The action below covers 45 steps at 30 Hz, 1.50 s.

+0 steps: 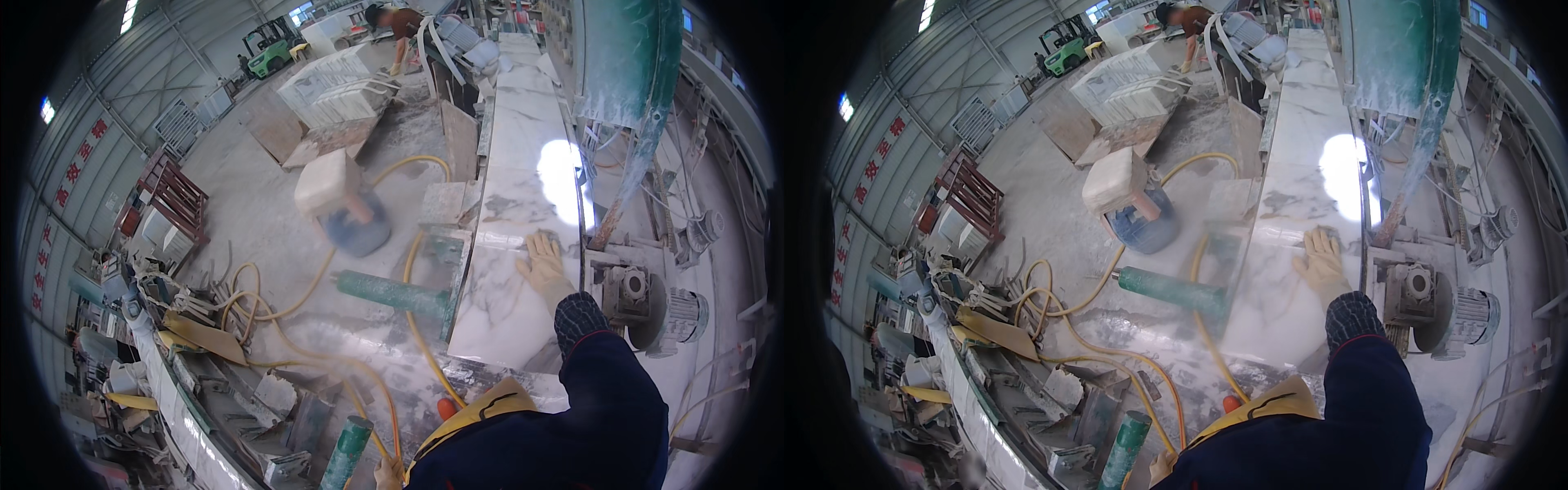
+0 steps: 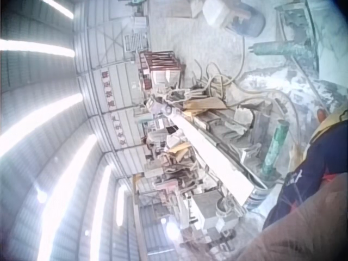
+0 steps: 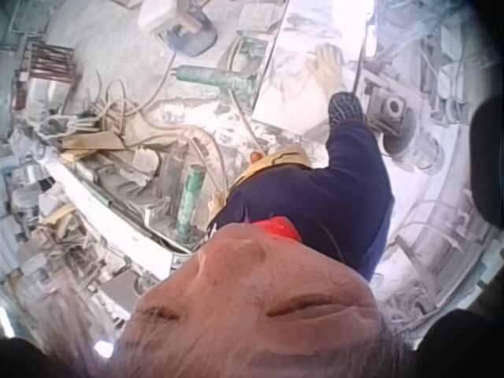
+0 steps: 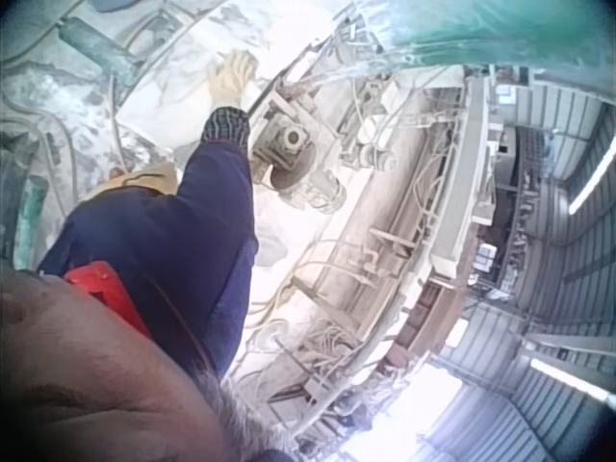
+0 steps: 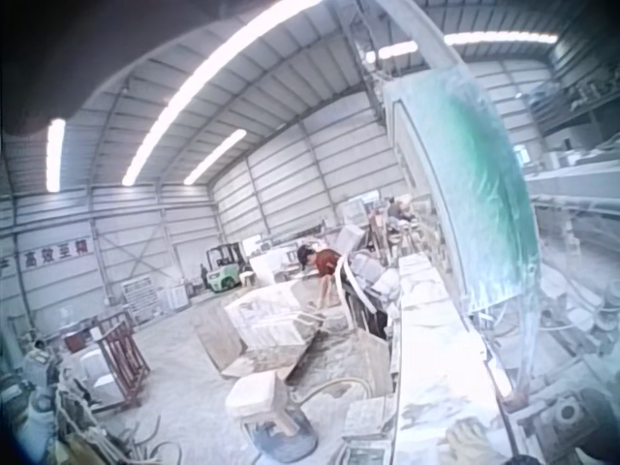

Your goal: The person repeatedly wipes the surface of large white stone slabs with a cloth or sponge in a factory setting. They move along the slab, wiping different sections, and occasionally reposition the slab or their stance to reach new areas.

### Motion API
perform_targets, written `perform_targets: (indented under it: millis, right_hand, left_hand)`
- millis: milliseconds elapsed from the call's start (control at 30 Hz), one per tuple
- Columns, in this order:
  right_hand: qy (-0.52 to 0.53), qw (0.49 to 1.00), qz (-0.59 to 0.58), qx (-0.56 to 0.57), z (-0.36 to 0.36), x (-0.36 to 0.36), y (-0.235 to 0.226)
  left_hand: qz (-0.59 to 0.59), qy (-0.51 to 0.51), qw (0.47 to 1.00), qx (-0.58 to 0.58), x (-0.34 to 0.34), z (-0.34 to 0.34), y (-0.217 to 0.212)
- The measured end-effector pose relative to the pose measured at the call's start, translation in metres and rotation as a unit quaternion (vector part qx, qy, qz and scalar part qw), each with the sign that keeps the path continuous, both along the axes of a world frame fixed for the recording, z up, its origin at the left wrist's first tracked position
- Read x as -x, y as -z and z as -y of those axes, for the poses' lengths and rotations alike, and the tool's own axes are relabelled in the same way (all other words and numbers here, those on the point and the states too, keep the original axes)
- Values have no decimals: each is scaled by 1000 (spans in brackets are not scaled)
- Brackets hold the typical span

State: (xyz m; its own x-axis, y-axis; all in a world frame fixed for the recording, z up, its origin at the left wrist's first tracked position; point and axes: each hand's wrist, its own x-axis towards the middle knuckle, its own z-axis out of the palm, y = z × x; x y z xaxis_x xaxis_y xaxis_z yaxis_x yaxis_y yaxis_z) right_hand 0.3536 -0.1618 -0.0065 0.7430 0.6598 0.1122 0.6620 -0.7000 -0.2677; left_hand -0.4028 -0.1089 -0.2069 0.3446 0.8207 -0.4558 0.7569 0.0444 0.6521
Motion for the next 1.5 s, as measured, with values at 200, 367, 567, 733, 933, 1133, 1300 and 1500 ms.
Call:
perform_targets:
  millis: [200, 367, 567, 733, 933, 1133, 1300, 1500]
  right_hand:
    - [-3, 1000, 9, -1, 0, -2, -2]
    - [1, 1000, -2, 7, -2, -4, -7]
    - [5, 1000, -13, 18, -4, -7, -8]
    - [4, 1000, -2, 17, -5, -13, -3]
    - [5, 1000, 11, 21, -6, -16, -2]
    - [7, 1000, 12, 25, -7, -18, -5]
    - [8, 1000, 4, 29, -9, -20, -8]
    - [7, 1000, -1, 23, -9, -24, -8]
  left_hand:
    - [97, -120, 982, 113, -13, -11, -35]
    - [-28, 61, 998, -17, -10, -12, -49]
    - [-50, 173, 978, -103, 9, -13, -28]
    - [-32, 101, 993, -57, 17, -11, -22]
    - [32, -35, 996, 82, 8, -1, -41]
    - [91, -282, 929, 221, -49, -3, -98]
    - [136, -443, 855, 232, -90, 4, -142]
    - [122, -301, 920, 219, -75, 2, -134]
